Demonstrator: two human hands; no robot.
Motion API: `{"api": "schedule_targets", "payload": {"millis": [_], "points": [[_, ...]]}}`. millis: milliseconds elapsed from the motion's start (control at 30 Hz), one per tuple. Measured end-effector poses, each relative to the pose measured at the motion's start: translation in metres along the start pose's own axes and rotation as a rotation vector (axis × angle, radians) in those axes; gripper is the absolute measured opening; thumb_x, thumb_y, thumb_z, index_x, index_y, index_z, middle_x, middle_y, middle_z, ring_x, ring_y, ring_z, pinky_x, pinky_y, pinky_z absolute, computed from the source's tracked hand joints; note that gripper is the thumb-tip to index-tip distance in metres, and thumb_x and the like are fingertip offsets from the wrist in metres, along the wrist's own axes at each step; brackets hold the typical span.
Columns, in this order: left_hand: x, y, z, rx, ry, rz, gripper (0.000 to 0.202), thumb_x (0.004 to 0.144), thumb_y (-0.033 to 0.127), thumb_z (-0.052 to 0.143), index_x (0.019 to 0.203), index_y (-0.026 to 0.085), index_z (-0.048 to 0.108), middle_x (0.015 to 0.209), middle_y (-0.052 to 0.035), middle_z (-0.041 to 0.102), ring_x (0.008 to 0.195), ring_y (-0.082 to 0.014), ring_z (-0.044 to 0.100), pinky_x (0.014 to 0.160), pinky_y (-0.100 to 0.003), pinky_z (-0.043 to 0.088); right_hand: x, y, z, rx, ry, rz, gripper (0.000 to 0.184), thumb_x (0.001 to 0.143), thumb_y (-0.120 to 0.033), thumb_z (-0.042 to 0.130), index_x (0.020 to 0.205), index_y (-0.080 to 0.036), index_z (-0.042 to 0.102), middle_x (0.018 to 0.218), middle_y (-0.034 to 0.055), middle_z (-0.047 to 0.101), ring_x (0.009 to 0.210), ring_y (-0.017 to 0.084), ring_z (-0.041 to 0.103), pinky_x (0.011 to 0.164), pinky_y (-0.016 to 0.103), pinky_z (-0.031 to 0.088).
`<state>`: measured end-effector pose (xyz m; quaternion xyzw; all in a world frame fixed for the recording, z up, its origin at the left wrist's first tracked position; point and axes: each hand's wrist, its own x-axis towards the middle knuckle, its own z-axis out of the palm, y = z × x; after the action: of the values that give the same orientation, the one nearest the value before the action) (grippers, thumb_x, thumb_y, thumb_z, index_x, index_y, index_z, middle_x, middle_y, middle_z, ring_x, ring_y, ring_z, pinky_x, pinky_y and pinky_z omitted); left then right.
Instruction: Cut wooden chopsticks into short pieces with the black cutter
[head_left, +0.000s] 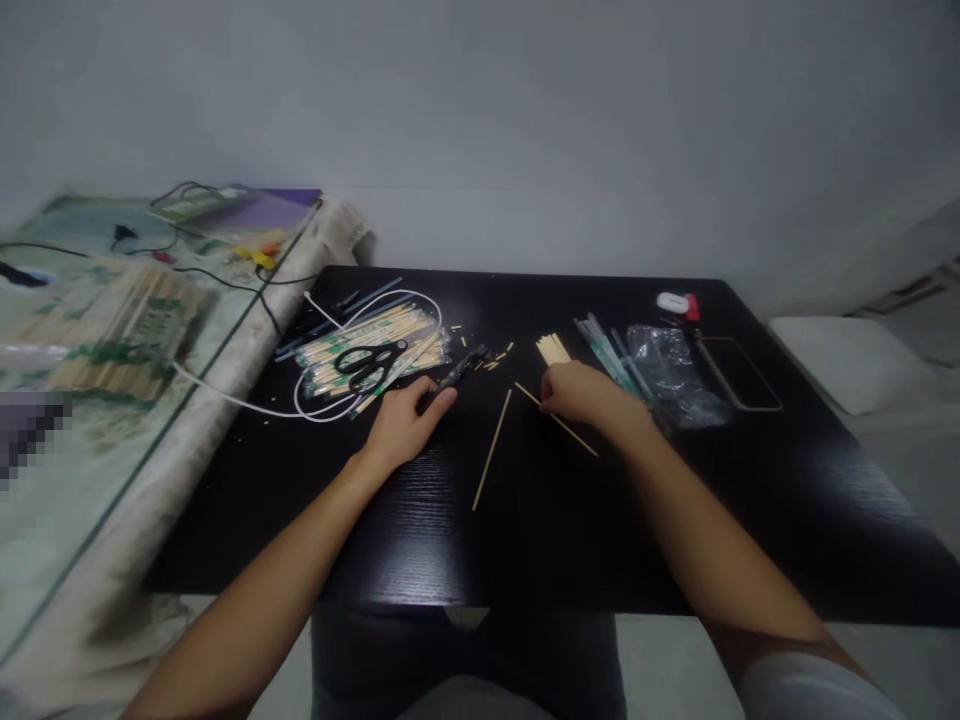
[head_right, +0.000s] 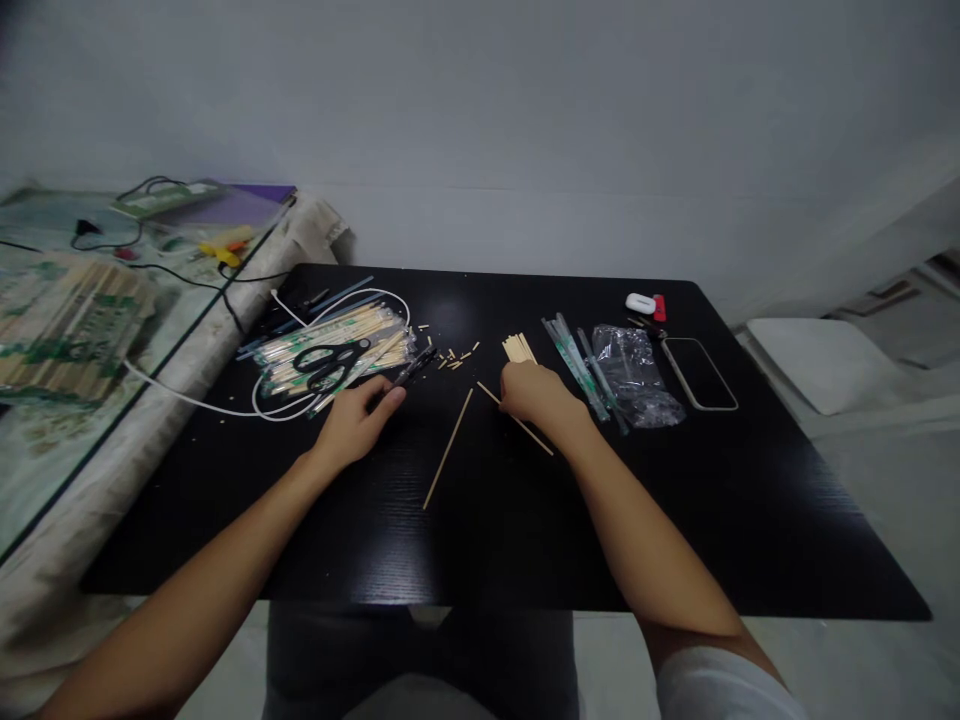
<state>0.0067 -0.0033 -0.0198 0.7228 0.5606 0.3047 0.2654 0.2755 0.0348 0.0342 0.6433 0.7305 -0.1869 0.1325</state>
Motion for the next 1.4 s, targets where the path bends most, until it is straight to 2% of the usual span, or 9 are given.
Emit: {"api": "schedule_targets", "payload": {"millis": [100,333,700,800,900,1000,1133,1267,1400], "points": [[0.000,0.001,0.000,0.007,-0.017,0.018,0.043,0.097,0.059,0.049,0.082,0.020,0.061,0.069,0.0014,0.060,0.066,-0.0166,0.053,0.067,-0.029,0.038,0.004,0.003,0.002,0.011,0.013,0.027,0.013,0.083,-0.017,0.072,0.092,-0.017,0.081,0.094,0.0147,0.077,0.084,0.026,0.073,0.071,0.032,0.051],[0.000,0.001,0.000,0.004,-0.025,0.013,0.044,0.097,0.059,0.050,0.083,0.020,0.063,0.069,0.0012,0.060,0.066,-0.0172,0.054,0.067,-0.030,0.037,0.019,0.012,0.007,0.041,0.165,0.101,0.018,0.093,-0.026,0.068,0.101,-0.014,0.079,0.105,0.0178,0.076,0.100,0.030,0.073,0.080,0.035,0.052],[0.000,-0.001,0.000,0.021,-0.024,0.022,0.043,0.097,0.059,0.051,0.083,0.020,0.063,0.070,0.0008,0.061,0.068,-0.0176,0.056,0.067,-0.030,0.038,0.022,0.012,0.012,0.041,0.202,0.099,0.022,0.095,-0.034,0.068,0.096,-0.014,0.077,0.102,0.0177,0.076,0.099,0.031,0.071,0.079,0.036,0.051],[0.000,0.001,0.000,0.022,-0.023,0.002,0.043,0.097,0.059,0.051,0.083,0.020,0.062,0.068,0.0017,0.058,0.064,-0.0167,0.054,0.066,-0.030,0.037,0.015,0.004,0.012,0.073,0.224,0.000,0.017,0.093,-0.031,0.070,0.096,-0.016,0.076,0.097,0.0137,0.076,0.094,0.028,0.070,0.076,0.033,0.048],[0.000,0.002,0.000,0.021,-0.025,0.002,0.043,0.096,0.059,0.050,0.083,0.020,0.062,0.066,0.0020,0.057,0.063,-0.0165,0.053,0.065,-0.030,0.036,0.004,-0.009,0.012,0.117,0.224,-0.194,0.016,0.089,-0.022,0.074,0.104,-0.017,0.074,0.094,0.0081,0.075,0.087,0.022,0.068,0.073,0.029,0.045],[0.000,0.002,0.000,0.018,-0.023,0.007,0.043,0.096,0.059,0.050,0.083,0.020,0.063,0.067,0.0020,0.058,0.064,-0.0164,0.053,0.065,-0.030,0.037,-0.007,-0.021,0.015,0.175,0.134,-0.363,0.016,0.090,-0.020,0.073,0.105,-0.018,0.075,0.089,0.0056,0.073,0.081,0.019,0.066,0.072,0.027,0.043],[0.000,0.001,0.000,0.009,-0.013,-0.001,0.043,0.097,0.059,0.050,0.083,0.020,0.062,0.067,0.0021,0.058,0.065,-0.0165,0.054,0.066,-0.030,0.037,-0.013,-0.034,0.023,0.171,0.011,-0.578,0.028,0.081,-0.011,0.081,0.108,-0.018,0.076,0.101,0.0079,0.067,0.091,0.020,0.063,0.080,0.027,0.044],[0.000,0.001,0.000,-0.028,0.019,0.002,0.042,0.097,0.057,0.051,0.079,0.020,0.060,0.066,0.0027,0.056,0.064,-0.0153,0.051,0.065,-0.029,0.036,-0.013,-0.045,0.033,0.141,-0.022,-0.667,0.012,0.083,-0.020,0.083,0.094,-0.018,0.079,0.101,0.0094,0.061,0.100,0.024,0.057,0.088,0.031,0.042],[0.001,-0.003,0.000,-0.084,0.065,0.000,0.044,0.099,0.055,0.049,0.074,0.020,0.056,0.064,0.0038,0.050,0.063,-0.0140,0.047,0.063,-0.029,0.034,-0.013,-0.055,0.044,0.086,-0.020,-0.712,0.005,0.091,-0.020,0.074,0.094,-0.018,0.077,0.107,0.0114,0.063,0.104,0.028,0.055,0.093,0.039,0.040]]}}
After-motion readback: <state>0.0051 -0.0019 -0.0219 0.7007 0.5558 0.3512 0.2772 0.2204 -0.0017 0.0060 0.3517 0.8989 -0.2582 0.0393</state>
